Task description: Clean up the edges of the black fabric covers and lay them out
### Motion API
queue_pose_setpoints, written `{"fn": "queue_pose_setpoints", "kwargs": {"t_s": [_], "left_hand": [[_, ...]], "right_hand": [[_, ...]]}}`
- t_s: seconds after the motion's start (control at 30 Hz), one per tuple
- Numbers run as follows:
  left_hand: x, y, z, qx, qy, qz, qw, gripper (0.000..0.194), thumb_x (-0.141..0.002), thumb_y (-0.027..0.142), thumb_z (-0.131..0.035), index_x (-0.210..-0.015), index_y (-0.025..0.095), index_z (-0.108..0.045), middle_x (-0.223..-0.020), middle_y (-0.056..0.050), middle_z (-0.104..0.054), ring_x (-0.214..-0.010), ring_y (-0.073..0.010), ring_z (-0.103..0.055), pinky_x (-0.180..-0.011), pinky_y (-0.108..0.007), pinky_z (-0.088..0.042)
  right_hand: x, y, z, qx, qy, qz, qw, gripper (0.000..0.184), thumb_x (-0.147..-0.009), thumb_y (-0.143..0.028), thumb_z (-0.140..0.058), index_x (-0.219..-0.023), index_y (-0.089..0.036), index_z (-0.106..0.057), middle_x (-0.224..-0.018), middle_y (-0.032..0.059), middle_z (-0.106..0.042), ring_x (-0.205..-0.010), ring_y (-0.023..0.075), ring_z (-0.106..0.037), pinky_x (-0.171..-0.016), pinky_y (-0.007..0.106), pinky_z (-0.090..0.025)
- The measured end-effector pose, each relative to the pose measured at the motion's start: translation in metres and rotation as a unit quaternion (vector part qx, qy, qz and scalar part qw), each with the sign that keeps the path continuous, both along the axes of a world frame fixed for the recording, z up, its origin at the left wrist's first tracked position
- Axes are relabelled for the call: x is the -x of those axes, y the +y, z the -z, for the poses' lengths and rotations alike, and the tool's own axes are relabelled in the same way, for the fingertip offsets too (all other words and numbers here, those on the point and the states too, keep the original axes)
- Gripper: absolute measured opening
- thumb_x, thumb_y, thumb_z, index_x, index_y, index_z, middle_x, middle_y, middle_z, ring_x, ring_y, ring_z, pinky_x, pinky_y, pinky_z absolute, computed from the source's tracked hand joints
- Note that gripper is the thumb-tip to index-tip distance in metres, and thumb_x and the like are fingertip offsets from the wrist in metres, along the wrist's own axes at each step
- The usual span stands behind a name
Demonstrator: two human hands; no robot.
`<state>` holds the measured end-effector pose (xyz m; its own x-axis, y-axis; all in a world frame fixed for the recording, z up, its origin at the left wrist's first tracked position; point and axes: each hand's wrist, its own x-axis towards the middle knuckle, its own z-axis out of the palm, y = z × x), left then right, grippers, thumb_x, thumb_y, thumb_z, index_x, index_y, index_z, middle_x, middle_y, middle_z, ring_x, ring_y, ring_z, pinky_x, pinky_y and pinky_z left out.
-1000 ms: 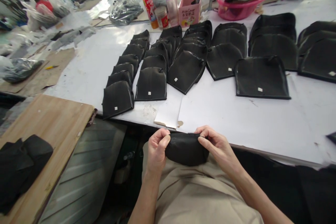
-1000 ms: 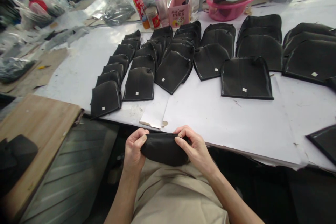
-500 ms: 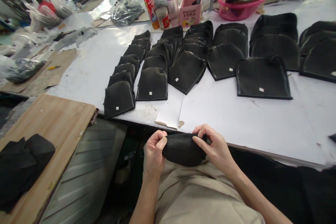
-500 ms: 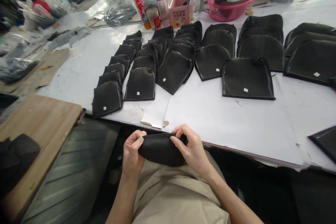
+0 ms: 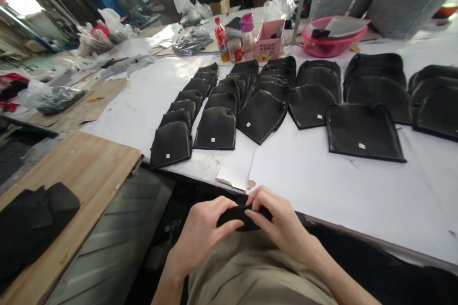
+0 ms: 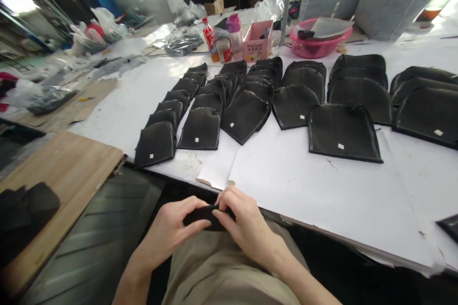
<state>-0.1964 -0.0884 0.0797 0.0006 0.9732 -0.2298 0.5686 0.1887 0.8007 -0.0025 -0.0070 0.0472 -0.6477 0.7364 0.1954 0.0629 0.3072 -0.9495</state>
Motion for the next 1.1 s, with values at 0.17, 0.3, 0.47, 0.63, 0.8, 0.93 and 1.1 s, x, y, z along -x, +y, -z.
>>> {"fn": "queue_pose_setpoints", "kwargs": {"t_s": [0.17,0.3,0.47,0.63,0.8,0.93,1.1], "left_hand": [[-0.007,0.005,0.006,-0.021,-0.025,-0.018,0.999,0.023,-0.094,0.037,-0.057,-0.081,0.018,-0.064,-0.077,-0.001,-0.061,-0.071,-0.0150,-0.053,-0.066,-0.024,-0.038],[-0.004,0.003,0.019,0.008,-0.105,-0.077,0.991,0.028,-0.090,0.041,-0.063,-0.077,0.016,-0.060,-0.070,0.002,-0.054,-0.067,-0.0127,-0.047,-0.062,-0.022,-0.037],[-0.004,0.001,0.031,0.016,-0.164,-0.130,0.978,0.029,-0.088,0.042,-0.065,-0.078,0.015,-0.061,-0.069,0.002,-0.052,-0.064,-0.0112,-0.045,-0.058,-0.021,-0.036],[-0.005,-0.003,0.039,0.015,-0.171,-0.151,0.973,0.028,-0.087,0.041,-0.066,-0.079,0.014,-0.064,-0.069,0.001,-0.055,-0.064,-0.0115,-0.047,-0.057,-0.020,-0.037],[-0.005,-0.005,0.041,0.020,-0.147,-0.138,0.979,0.025,-0.087,0.039,-0.067,-0.083,0.014,-0.069,-0.074,-0.001,-0.062,-0.069,-0.0130,-0.052,-0.062,-0.020,-0.041],[-0.005,-0.006,0.041,0.008,-0.126,-0.123,0.984,0.025,-0.087,0.039,-0.067,-0.083,0.015,-0.069,-0.075,-0.001,-0.063,-0.070,-0.0134,-0.054,-0.064,-0.021,-0.042],[-0.004,-0.006,0.035,-0.002,-0.097,-0.089,0.991,0.024,-0.089,0.039,-0.065,-0.082,0.016,-0.068,-0.077,-0.001,-0.063,-0.073,-0.0143,-0.057,-0.066,-0.022,-0.042]], "right_hand": [[0.008,0.005,0.000,-0.048,-0.001,-0.007,0.999,0.019,-0.088,-0.011,-0.060,-0.080,-0.023,-0.047,-0.095,0.0048,-0.061,-0.087,0.0187,-0.060,-0.076,0.031,-0.049],[-0.003,0.005,0.014,-0.066,-0.032,0.000,0.997,0.027,-0.082,-0.010,-0.066,-0.098,-0.025,-0.050,-0.119,0.0090,-0.057,-0.112,0.0239,-0.058,-0.092,0.038,-0.050],[-0.012,-0.006,0.034,-0.079,-0.035,0.024,0.996,0.048,-0.081,-0.008,-0.066,-0.121,-0.026,-0.046,-0.135,0.0127,-0.048,-0.131,0.0266,-0.048,-0.105,0.046,-0.046],[-0.011,-0.012,0.046,-0.104,0.016,0.095,0.990,0.044,-0.086,-0.005,-0.060,-0.122,-0.027,-0.049,-0.133,0.0119,-0.049,-0.129,0.0249,-0.050,-0.105,0.046,-0.047],[-0.010,-0.011,0.046,-0.096,0.042,0.113,0.988,0.023,-0.091,-0.008,-0.058,-0.107,-0.026,-0.058,-0.115,0.0076,-0.059,-0.105,0.0196,-0.062,-0.091,0.036,-0.053],[-0.010,-0.010,0.040,0.001,0.052,0.128,0.990,0.012,-0.093,-0.013,-0.059,-0.086,-0.023,-0.058,-0.099,0.0046,-0.064,-0.097,0.0191,-0.062,-0.087,0.034,-0.050],[-0.011,-0.010,0.035,0.100,0.051,0.101,0.989,0.014,-0.094,-0.020,-0.059,-0.080,-0.021,-0.057,-0.098,0.0058,-0.063,-0.098,0.0204,-0.060,-0.086,0.034,-0.047]]}}
